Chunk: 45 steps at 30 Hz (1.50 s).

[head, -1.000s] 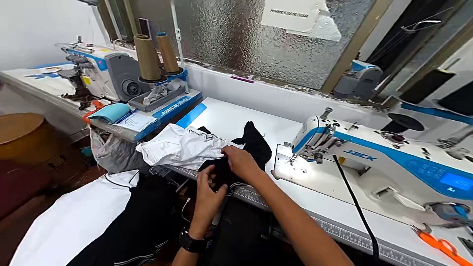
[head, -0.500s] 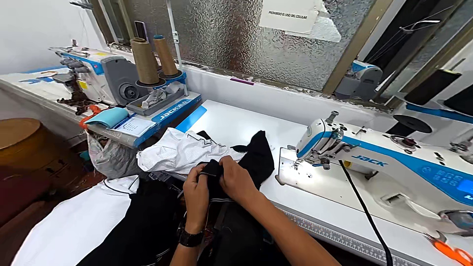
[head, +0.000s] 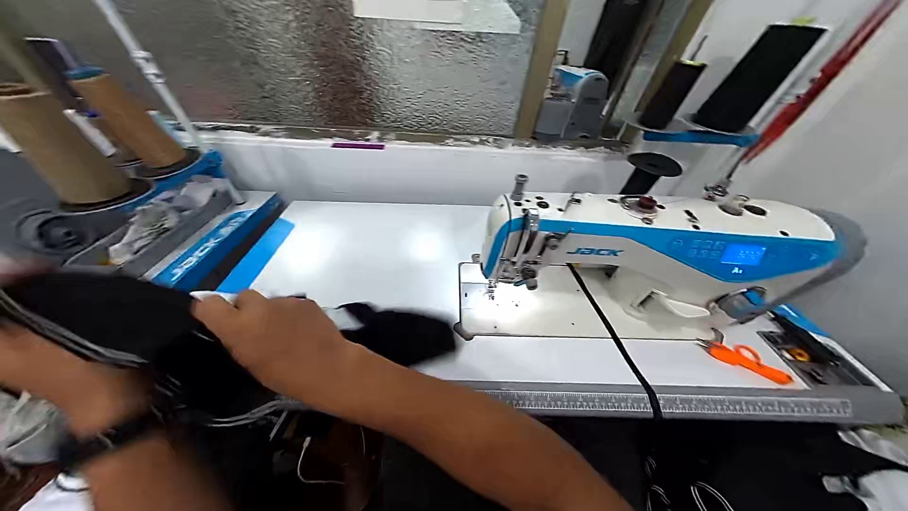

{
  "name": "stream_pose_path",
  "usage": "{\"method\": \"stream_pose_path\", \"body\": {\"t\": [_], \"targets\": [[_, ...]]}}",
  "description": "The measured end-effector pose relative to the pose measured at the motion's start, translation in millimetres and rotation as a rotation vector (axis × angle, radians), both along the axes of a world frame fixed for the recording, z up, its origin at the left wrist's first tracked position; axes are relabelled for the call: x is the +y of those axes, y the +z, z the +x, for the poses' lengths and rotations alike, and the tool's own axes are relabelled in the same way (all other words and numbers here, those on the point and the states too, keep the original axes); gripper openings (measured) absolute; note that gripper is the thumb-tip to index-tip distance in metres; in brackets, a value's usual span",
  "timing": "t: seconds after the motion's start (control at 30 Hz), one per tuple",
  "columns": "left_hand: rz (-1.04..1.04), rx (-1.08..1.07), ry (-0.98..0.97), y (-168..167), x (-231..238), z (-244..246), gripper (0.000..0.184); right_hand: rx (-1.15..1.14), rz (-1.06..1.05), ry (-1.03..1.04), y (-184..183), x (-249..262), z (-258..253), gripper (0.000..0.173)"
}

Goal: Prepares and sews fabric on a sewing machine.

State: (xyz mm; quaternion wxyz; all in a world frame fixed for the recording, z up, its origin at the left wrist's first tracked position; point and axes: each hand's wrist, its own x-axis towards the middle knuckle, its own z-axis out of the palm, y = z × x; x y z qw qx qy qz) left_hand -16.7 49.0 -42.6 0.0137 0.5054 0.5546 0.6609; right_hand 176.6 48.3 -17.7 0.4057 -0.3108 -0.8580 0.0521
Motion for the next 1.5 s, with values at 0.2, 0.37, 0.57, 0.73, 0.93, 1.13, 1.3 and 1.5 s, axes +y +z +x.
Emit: {"method": "stream_pose_path", "body": {"t": [0.2, 0.37, 0.57, 0.73, 0.93, 1.13, 1.3, 1.5], "targets": [[-0.058, 1.441, -0.378, 155, 193, 137, 0.039, 0.636, -0.465, -0.087, -4, 53, 48, 0.038], [-0.533, 1.285, -1.188, -49, 214, 252, 0.034, 0.443, -1.066, -0.139, -125, -26, 160, 0.037], [-0.206, 1.028, -1.048, -39, 184, 254, 0.033, -0.263, -0.149, -0.484, -120, -30, 236, 0.027], [-0.426, 0.999, -0.928, -48, 113, 220, 0.019, -0.503, -0.010, -0.182, -133, 40, 210, 0.027], [-0.354, 1.148, -0.752, -98, 113, 218, 0.042, -0.494, 0.101, -0.079, -144, 41, 219, 0.014], [-0.513, 1.234, -0.624, -80, 107, 248, 0.028, -0.351, 0.038, 0.013, -146, 6, 255, 0.015], [-0.242, 1.102, -0.758, -105, 112, 246, 0.026, -0.503, 0.149, -0.084, -143, 33, 266, 0.022], [-0.321, 1.190, -0.710, -101, 107, 224, 0.036, -0.524, 0.182, 0.140, -144, 58, 286, 0.017]]}}
